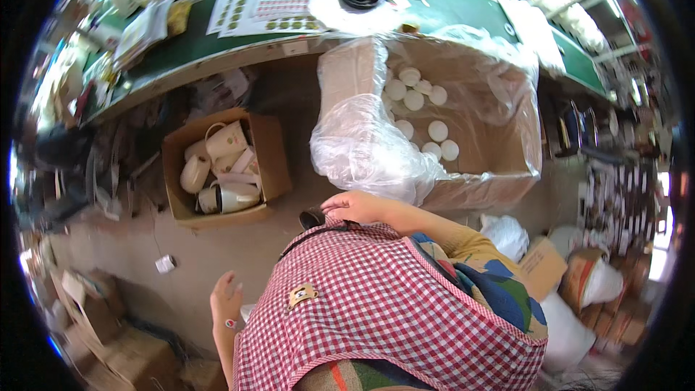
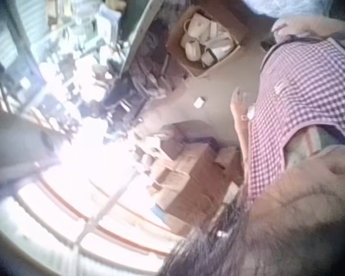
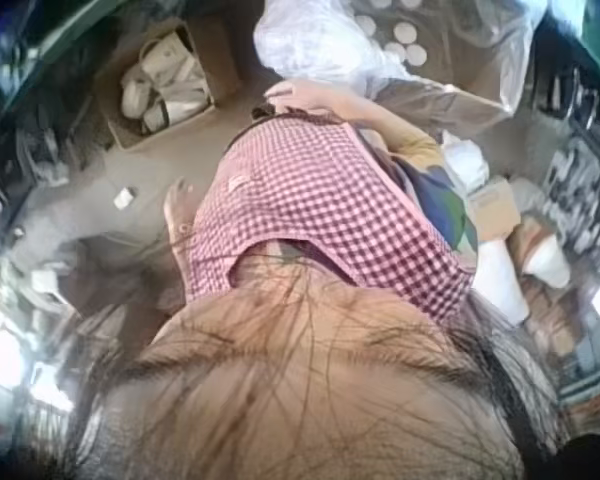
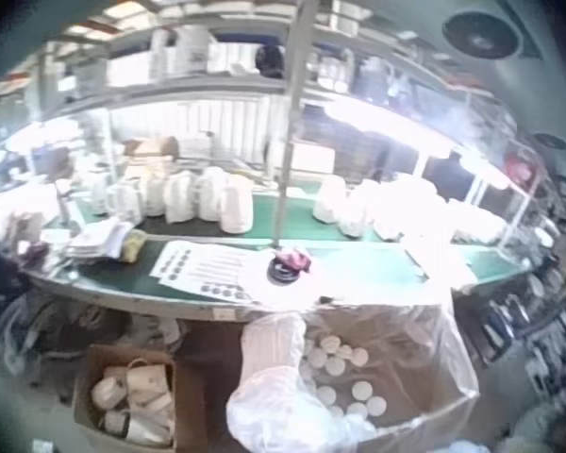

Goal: The person assembles white ceramic pitchers by attaching lids and applying stickers. They pick up pitchers, screw on lids, peel stickers from sheets, and place them on the pitcher bodies. The finished pitchers are set aside on the table.

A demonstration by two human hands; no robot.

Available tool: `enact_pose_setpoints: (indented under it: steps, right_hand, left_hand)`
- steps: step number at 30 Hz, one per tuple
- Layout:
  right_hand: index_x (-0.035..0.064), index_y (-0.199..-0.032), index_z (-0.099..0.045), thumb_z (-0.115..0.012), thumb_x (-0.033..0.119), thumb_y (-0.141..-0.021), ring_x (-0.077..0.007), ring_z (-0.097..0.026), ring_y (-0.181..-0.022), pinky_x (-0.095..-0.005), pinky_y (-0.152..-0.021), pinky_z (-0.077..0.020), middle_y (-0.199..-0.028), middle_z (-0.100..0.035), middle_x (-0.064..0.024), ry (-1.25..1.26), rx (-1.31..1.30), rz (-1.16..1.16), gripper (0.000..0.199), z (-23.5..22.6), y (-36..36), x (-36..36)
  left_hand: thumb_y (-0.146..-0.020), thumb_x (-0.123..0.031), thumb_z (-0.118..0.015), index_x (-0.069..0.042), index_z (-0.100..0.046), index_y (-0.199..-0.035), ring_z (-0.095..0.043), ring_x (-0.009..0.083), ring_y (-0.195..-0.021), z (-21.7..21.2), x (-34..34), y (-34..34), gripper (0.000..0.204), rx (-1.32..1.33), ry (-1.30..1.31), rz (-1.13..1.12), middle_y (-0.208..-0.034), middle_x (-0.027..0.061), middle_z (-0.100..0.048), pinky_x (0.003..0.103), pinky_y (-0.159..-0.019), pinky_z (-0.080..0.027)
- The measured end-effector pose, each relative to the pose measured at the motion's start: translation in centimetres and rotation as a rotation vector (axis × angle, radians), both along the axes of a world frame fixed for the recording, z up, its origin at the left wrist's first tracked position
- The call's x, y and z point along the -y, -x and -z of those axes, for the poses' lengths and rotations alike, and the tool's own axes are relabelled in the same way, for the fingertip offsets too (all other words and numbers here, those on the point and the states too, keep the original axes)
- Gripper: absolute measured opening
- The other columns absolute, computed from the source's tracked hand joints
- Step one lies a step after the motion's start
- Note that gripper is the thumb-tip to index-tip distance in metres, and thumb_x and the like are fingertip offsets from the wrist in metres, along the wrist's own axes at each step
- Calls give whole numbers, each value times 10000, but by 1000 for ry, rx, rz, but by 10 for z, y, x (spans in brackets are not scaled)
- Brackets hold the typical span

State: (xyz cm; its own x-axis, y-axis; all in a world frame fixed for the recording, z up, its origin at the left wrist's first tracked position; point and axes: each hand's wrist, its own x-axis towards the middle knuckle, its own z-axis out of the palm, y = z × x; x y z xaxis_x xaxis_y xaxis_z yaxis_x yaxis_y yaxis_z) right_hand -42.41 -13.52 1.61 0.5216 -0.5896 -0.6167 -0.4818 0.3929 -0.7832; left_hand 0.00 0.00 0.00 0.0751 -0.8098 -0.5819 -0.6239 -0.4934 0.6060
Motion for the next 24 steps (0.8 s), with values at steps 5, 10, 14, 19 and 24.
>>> enact_pose_setpoints:
  steps: [5,10,14,19,24]
  right_hand:
    - [4,-1125,-648,-601,194,-932,-150,-617,-981,-287,-875,-493,-1066,-675,-104,384,286,823,275,-17,-7,92]
    - [52,-1256,-570,-690,338,-811,-257,-579,-1115,-387,-928,-462,-1189,-616,-166,477,-659,684,542,147,114,180]
    - [124,-1434,-396,-731,582,-673,-348,-336,-1365,-460,-1079,-346,-1493,-314,-186,96,-603,600,949,235,110,220]
    - [184,-1490,-294,-679,717,-632,-460,-142,-1418,-514,-1138,-244,-1578,-92,-164,-205,-608,612,1080,243,71,271]
    - [153,-1433,-396,-720,684,-607,-447,-227,-1380,-494,-1098,-318,-1532,-212,-159,-172,-632,560,1034,251,83,262]
  left_hand:
    - [-792,-53,-659,-23,-604,-1181,-612,294,-1081,-115,124,-104,394,304,76,177,-1142,166,-648,372,-945,-458]
    - [-770,-46,-686,-48,-603,-1194,-616,279,-1084,-72,236,-33,432,259,-30,408,-1137,143,-657,362,-944,-461]
    - [-787,-107,-684,-50,-596,-1212,-617,280,-1083,-54,290,-9,437,132,-184,513,-1138,156,-654,365,-947,-462]
    - [-801,-119,-672,-32,-588,-1212,-615,282,-1080,-30,358,35,428,177,-133,579,-1153,161,-644,365,-949,-459]
    - [-804,-100,-664,-23,-585,-1213,-616,280,-1076,-6,411,80,424,105,-216,816,-1149,160,-643,355,-946,-460]
